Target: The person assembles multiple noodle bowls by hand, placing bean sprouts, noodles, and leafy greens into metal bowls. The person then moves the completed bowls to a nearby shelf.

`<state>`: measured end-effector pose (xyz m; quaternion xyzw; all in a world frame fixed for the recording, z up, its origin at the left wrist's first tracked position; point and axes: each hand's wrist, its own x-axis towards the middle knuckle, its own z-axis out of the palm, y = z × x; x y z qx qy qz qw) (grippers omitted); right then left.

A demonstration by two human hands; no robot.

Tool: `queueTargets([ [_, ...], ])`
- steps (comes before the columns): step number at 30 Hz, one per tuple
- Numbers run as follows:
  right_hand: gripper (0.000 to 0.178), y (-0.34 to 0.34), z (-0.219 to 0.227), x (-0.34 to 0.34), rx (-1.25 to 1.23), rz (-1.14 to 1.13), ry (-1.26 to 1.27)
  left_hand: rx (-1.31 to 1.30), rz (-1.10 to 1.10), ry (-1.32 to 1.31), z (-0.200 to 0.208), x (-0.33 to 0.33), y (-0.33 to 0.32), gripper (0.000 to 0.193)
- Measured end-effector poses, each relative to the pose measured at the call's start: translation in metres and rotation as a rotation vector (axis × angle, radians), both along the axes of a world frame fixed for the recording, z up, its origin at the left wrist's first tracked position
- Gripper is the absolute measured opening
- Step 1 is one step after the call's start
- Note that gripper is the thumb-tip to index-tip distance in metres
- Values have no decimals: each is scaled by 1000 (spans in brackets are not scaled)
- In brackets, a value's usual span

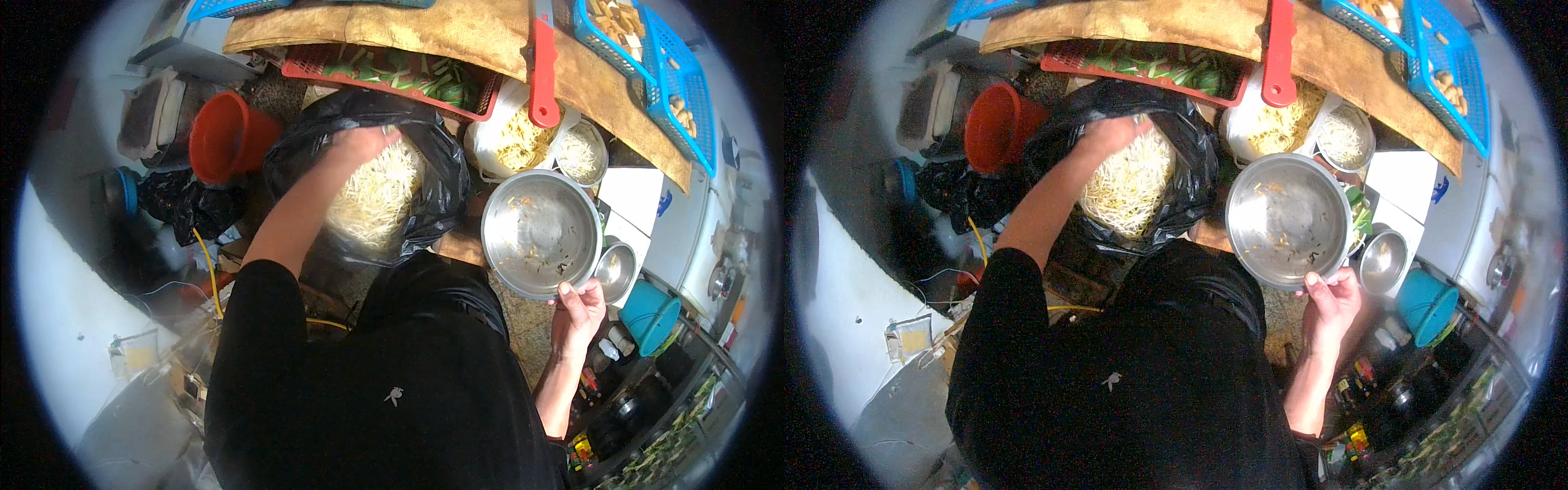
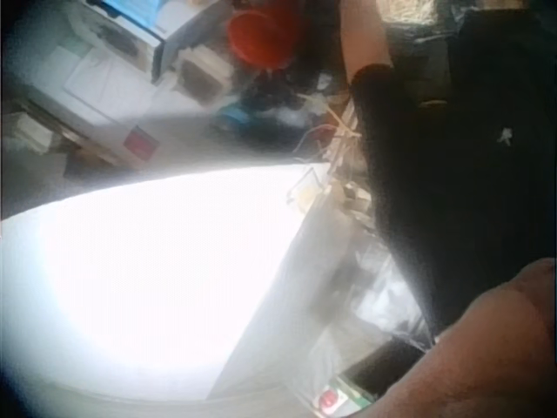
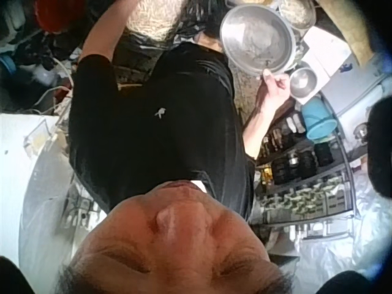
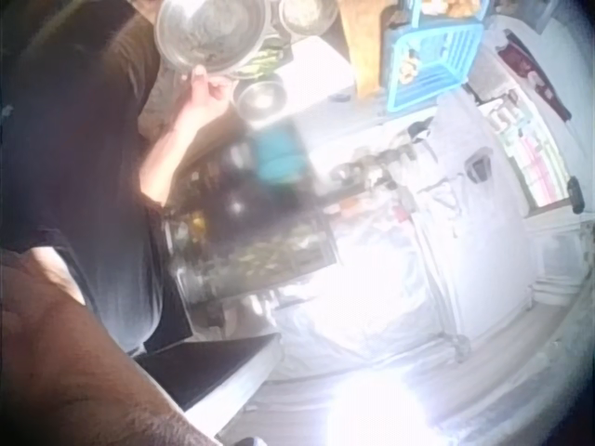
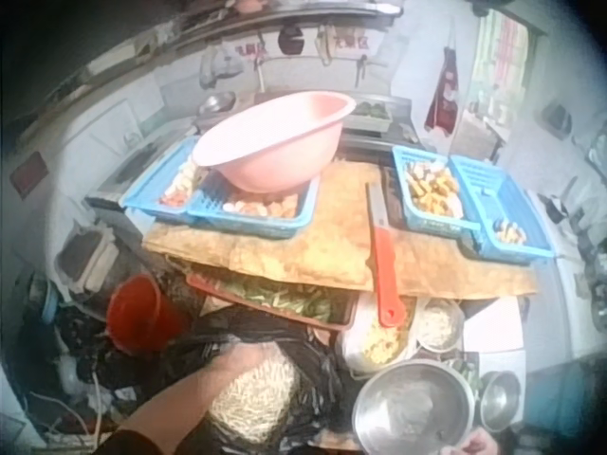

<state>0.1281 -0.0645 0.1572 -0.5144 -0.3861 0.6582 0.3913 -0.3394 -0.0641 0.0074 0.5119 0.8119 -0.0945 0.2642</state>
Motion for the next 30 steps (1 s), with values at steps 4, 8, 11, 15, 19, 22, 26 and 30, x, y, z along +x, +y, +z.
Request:
queueTargets([
  [4,20,2,-2,-3,18,32,-7,-149,-11,-51,-11,10,5,67],
  [8,21,3,-1,-7,-1,18,-4,34,-639,131,-11,67,-62,65],
  [11,22,3,1,-10,-2,-3,9,67,-679,116,-1,71,-87,76],
  [15,21,4,4,-13,-20,10,1,-7,-297,113,5,41,-22,76],
  [19,22,4,4,-13,-3,42,-1,-243,-349,-78,2,54,7,68],
  [22,20,3,3,-10,23,51,-23,-13,-746,41,-2,82,-58,65],
  [26,20,3,0,-6,15,30,4,213,-976,138,-10,74,-145,53],
  [30,20,5,-2,-3,13,49,11,222,-876,115,-21,53,-156,37],
])
